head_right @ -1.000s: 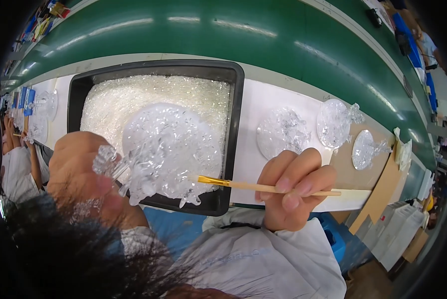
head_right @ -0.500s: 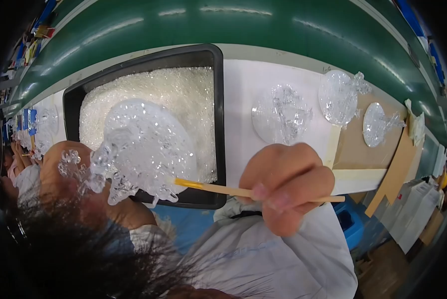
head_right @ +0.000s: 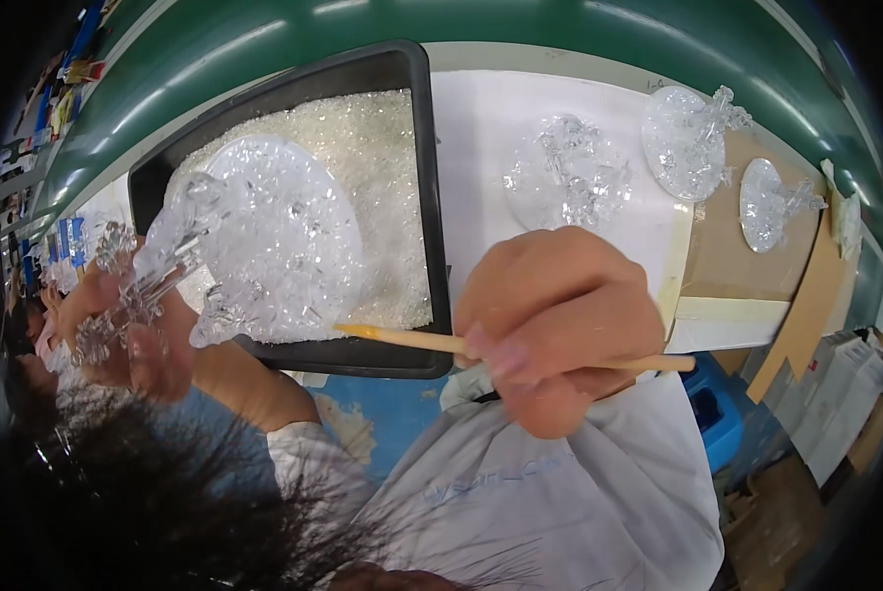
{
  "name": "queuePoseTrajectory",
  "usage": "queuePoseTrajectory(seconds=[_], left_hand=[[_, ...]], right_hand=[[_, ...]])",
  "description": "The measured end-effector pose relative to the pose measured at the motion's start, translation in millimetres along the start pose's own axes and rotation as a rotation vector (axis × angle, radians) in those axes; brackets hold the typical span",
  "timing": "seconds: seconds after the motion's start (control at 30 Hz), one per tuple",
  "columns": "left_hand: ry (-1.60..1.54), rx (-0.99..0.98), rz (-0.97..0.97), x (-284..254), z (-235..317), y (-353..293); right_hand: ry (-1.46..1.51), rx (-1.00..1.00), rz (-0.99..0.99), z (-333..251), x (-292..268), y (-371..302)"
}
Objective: Applying glue to clear plastic light fixture components and assembling them.
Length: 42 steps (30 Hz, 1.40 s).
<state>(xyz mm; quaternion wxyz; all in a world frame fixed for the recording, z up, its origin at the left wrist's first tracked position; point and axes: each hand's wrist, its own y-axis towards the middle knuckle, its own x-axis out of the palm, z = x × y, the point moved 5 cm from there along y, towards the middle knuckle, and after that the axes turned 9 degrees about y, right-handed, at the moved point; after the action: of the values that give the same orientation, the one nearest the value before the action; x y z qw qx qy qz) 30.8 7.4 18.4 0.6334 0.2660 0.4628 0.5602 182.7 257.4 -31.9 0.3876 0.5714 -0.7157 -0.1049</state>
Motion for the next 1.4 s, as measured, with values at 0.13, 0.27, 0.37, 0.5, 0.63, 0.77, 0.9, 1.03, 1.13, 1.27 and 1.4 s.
queuePoseTrajectory(seconds=[0.13, 0.27, 0.37, 0.5, 0.63, 0.77, 0.9, 1.03, 1.13, 1.27, 1.4], left_hand=[[-0.115, -0.035, -0.050, 3, 2, 5], [-0.138, -0.049, -0.008, 8, 3, 4], [-0.012, 0.057, 0.083, 1, -1, -4], [0.015, -0.083, 0.132, 5, 6, -2], [0.036, -0.116, 0.075, 9, 10, 2], [0.055, -0.140, 0.092, 15, 8, -5], [-0.043, -0.029, -0.024, 18, 11, 7], [0.067, 0.008, -0.099, 13, 21, 14], [0.064, 0.021, -0.124, 21, 19, 12], [0.068, -0.002, -0.034, 21, 18, 11], [0.072, 0.021, -0.024, 16, 15, 4]], right_hand=[[0.117, -0.098, 0.129, -2, -3, -2], [0.097, -0.081, -0.009, -2, -6, -5], [0.012, -0.040, -0.036, -1, -2, -4], [-0.057, -0.167, 0.090, -7, -2, -4], [-0.042, -0.178, 0.149, -6, 2, 0], [-0.126, -0.068, 0.104, -1, 8, 3], [-0.132, 0.028, -0.043, 0, 13, 6], [-0.095, 0.148, -0.114, 6, 15, 1], [-0.104, 0.111, -0.017, 4, 10, 1], [-0.029, 0.022, -0.003, -1, 5, 2], [-0.117, 0.032, -0.006, 4, 10, -5]])
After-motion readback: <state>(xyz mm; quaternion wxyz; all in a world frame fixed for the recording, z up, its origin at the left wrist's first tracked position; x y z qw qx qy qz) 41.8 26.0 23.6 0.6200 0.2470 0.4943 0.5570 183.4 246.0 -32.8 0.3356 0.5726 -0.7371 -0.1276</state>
